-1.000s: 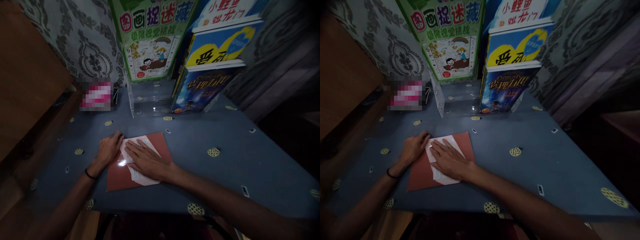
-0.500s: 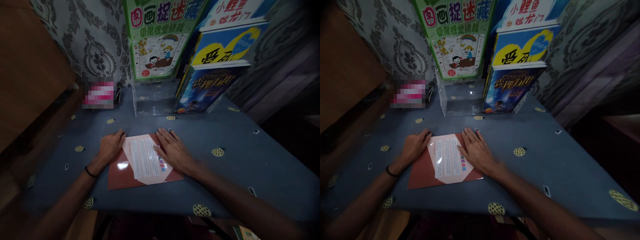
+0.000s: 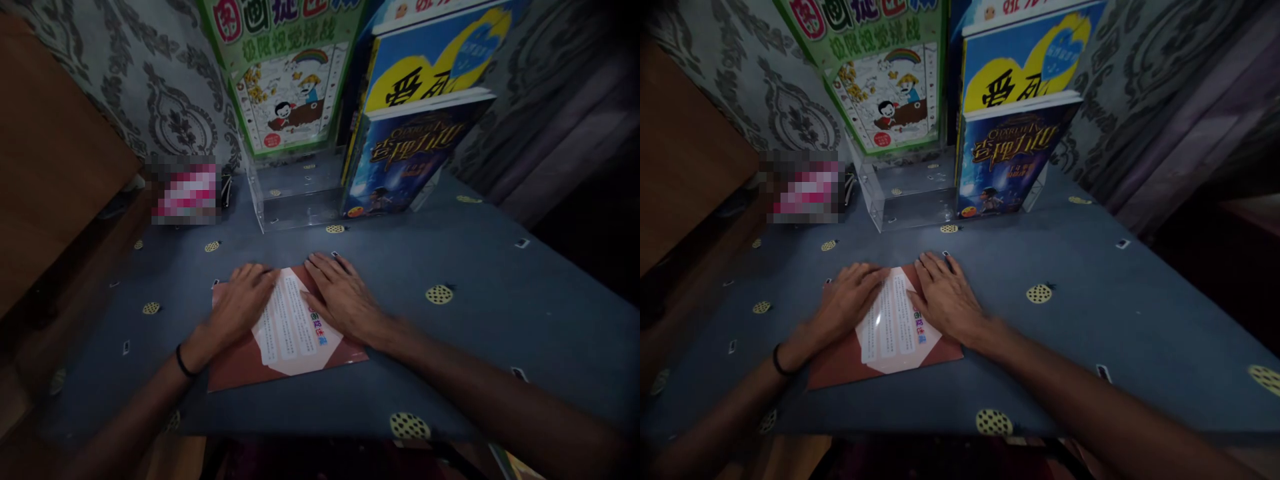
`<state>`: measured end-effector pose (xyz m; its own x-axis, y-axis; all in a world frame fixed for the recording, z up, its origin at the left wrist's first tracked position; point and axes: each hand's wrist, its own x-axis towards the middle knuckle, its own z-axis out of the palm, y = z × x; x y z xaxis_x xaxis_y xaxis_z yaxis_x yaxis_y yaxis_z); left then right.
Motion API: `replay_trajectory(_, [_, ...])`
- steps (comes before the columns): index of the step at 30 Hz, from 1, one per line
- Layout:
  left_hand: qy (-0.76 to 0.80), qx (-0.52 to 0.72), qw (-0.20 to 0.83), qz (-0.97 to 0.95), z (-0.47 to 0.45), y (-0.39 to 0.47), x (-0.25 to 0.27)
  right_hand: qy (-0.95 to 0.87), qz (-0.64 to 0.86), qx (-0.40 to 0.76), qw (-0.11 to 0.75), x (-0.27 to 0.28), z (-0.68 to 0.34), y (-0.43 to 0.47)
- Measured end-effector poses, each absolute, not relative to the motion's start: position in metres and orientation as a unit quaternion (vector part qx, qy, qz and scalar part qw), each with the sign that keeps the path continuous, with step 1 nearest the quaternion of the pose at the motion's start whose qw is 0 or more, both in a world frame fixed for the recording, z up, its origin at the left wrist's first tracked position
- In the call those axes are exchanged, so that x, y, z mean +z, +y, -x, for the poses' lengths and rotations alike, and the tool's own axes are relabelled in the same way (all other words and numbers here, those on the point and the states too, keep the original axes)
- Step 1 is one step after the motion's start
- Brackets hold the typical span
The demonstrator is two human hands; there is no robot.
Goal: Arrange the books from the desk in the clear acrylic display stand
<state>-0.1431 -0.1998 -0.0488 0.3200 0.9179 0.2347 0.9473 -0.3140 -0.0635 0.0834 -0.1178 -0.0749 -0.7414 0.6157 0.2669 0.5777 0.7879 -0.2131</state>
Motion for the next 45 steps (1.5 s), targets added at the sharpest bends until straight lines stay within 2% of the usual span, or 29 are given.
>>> replay_trajectory(10, [-0.531,-0.159,0.027,0.832,0.139,-0.196,-0.062,-0.935,0.299,0.034,0.188,-0.079,-0.085,-0.114])
replay_trajectory(17, [-0.523,-0.203,-0.018,0.828,0.142,-0.196,-0.059,-0.953,0.183,0.082,0.227,-0.075,-0.086,-0.110])
replay_trajectory(21, [-0.521,-0.206,-0.033,0.828,0.145,-0.195,-0.058,-0.949,0.171,0.104,0.243,-0.078,-0.087,-0.108])
replay_trajectory(31, [-0.522,-0.181,-0.047,0.832,0.161,-0.199,-0.054,-0.950,0.187,0.121,0.218,-0.078,-0.089,-0.106])
replay_trajectory(45, [-0.508,-0.190,-0.054,0.838,0.170,-0.189,-0.059,-0.954,0.191,0.053,0.226,-0.080,-0.090,-0.110])
